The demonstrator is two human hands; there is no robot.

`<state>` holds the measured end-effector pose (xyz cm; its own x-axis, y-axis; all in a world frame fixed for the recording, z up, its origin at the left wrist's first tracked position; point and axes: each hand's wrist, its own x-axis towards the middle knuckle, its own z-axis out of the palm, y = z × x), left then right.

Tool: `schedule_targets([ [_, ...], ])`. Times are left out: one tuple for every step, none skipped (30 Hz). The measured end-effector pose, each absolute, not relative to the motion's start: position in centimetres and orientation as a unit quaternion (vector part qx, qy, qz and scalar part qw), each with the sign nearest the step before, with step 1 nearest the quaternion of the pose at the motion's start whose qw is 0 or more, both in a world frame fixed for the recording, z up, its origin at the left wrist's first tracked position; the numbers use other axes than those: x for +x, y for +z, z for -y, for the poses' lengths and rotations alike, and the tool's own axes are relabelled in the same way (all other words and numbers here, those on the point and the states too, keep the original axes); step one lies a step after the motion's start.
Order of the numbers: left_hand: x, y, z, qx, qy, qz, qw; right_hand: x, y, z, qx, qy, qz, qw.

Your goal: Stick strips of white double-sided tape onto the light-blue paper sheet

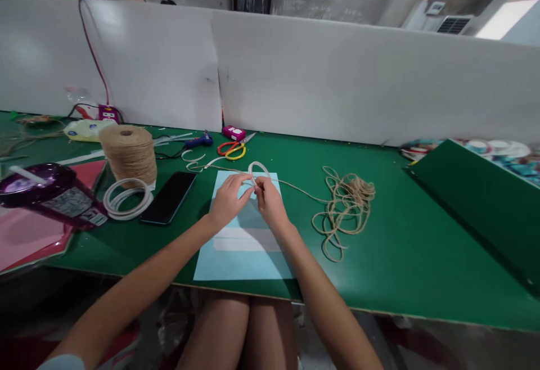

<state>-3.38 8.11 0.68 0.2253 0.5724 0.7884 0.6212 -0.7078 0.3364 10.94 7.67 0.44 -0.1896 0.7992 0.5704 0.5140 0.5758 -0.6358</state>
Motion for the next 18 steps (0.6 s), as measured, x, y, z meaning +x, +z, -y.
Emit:
schedule_targets([
  [-3.4, 0.5, -8.1, -0.781, -0.498, 0.376, 0.019, 11.0, 0.4, -7.5, -0.427, 0.154, 0.762, 0.462],
  [-3.4, 0.3, -8.1, -0.78, -0.504, 0.372, 0.015, 11.0, 0.3, -7.3, -0.42, 0.158, 0.768, 0.457],
  [-3.5, 0.2, -8.0, -0.779, -0.508, 0.367, 0.011, 11.0, 0.3, -7.1, -0.416, 0.163, 0.773, 0.451],
  [-3.6, 0.1, -8.1, -0.78, -0.509, 0.363, 0.009, 11.0, 0.3, -7.0, -0.414, 0.169, 0.777, 0.443],
  [-3.7, 0.0, -8.1, -0.781, -0.51, 0.36, 0.007, 11.0, 0.2, -7.0, -0.413, 0.173, 0.781, 0.435],
  [-3.8, -0.1, -8.1, -0.782, -0.51, 0.359, 0.006, 11.0, 0.1, -7.0, -0.414, 0.175, 0.784, 0.428],
  [-3.9, -0.1, -8.2, -0.782, -0.51, 0.359, 0.006, 11.0, 0.0, -7.0, -0.415, 0.174, 0.786, 0.423],
  [-4.0, 0.0, -8.2, -0.781, -0.51, 0.36, 0.006, 11.0, 0.0, -7.0, -0.416, 0.17, 0.789, 0.419],
  [-4.1, 0.1, -8.2, -0.78, -0.51, 0.361, 0.006, 11.0, -0.1, -7.0, -0.416, 0.165, 0.791, 0.416],
  [-4.1, 0.2, -8.2, -0.78, -0.51, 0.362, 0.007, 11.0, -0.2, -7.0, -0.418, 0.16, 0.793, 0.413],
  [-4.2, 0.3, -8.2, -0.781, -0.509, 0.362, 0.009, 11.0, -0.2, -7.0, -0.421, 0.156, 0.795, 0.409],
  [-4.2, 0.5, -8.2, -0.782, -0.506, 0.363, 0.012, 11.0, -0.1, -7.0, -0.423, 0.153, 0.796, 0.405],
  [-4.3, 0.6, -8.2, -0.784, -0.502, 0.364, 0.017, 11.0, -0.1, -6.9, -0.426, 0.149, 0.798, 0.399],
  [-4.3, 0.8, -8.2, -0.786, -0.498, 0.366, 0.024, 11.1, 0.1, -6.9, -0.429, 0.144, 0.801, 0.391],
  [-4.4, 0.9, -8.1, -0.788, -0.494, 0.365, 0.033, 11.1, 0.2, -6.8, -0.431, 0.139, 0.806, 0.381],
  [-4.5, 1.1, -8.1, -0.79, -0.492, 0.364, 0.043, 11.1, 0.4, -6.7, -0.434, 0.135, 0.811, 0.368],
  [-4.6, 1.3, -8.1, -0.791, -0.492, 0.359, 0.055, 11.2, 0.5, -6.7, -0.436, 0.13, 0.816, 0.357],
  [-4.7, 1.5, -8.1, -0.791, -0.495, 0.353, 0.066, 11.2, 0.7, -6.6, -0.438, 0.128, 0.819, 0.348],
])
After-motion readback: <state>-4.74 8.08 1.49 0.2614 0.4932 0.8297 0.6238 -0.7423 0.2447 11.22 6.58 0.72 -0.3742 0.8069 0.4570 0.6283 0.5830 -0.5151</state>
